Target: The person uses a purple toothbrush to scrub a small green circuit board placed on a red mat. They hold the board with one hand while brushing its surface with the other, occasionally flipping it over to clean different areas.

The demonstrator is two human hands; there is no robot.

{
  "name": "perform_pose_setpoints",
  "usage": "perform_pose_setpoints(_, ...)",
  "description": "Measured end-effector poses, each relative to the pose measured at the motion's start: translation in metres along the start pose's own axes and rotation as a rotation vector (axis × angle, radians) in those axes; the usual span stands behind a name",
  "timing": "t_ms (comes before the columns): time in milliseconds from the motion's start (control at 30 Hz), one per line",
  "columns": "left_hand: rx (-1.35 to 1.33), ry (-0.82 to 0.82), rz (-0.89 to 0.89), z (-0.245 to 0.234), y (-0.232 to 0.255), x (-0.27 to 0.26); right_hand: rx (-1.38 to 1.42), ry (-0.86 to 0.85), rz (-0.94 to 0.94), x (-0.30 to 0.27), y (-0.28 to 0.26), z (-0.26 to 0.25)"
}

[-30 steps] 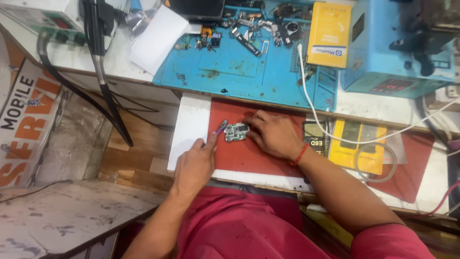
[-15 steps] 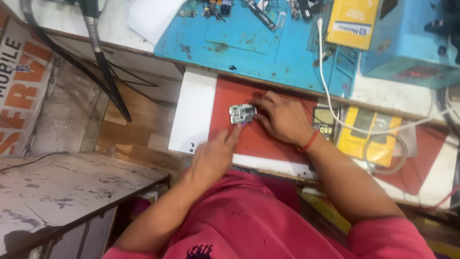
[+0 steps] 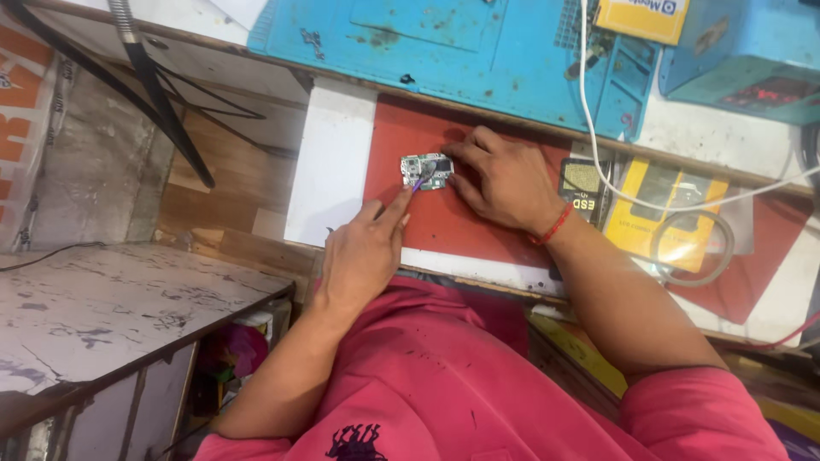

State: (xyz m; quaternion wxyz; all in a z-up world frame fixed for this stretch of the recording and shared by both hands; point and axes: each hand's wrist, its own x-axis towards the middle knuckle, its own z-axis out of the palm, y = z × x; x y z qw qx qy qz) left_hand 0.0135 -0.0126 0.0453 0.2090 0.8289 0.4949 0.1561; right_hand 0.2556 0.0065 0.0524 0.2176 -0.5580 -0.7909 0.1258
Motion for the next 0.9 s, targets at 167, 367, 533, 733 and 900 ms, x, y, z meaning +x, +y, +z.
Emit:
perform_pose_setpoints(167, -0.010, 0.019, 0.014, 0.001, -0.004, 0.003, 0.009, 0.013, -0.035, -0.002, 0.010, 0.005)
perform_pose_setpoints(367, -0.037, 0.042, 0.030, 0.003, -0.004, 0.007, 0.236, 0.027, -0.111, 0.003, -0.042, -0.035)
perform_pose_setpoints(533, -0.056, 0.086, 0.049, 0.006, -0.009, 0.001, 0.001, -0.142, -0.444, -0.031, -0.114, -0.113)
perform_pose_setpoints(733, -0.078, 0.092, 0.058, 0.005, -0.006, 0.001, 0.507, -0.003, -0.690, -0.059, -0.113, -0.150)
perform_pose_setpoints(900, -0.038, 0.037, 0.026, 0.004, -0.004, -0.005, 0.617, 0.001, -0.770, -0.049, -0.105, -0.154)
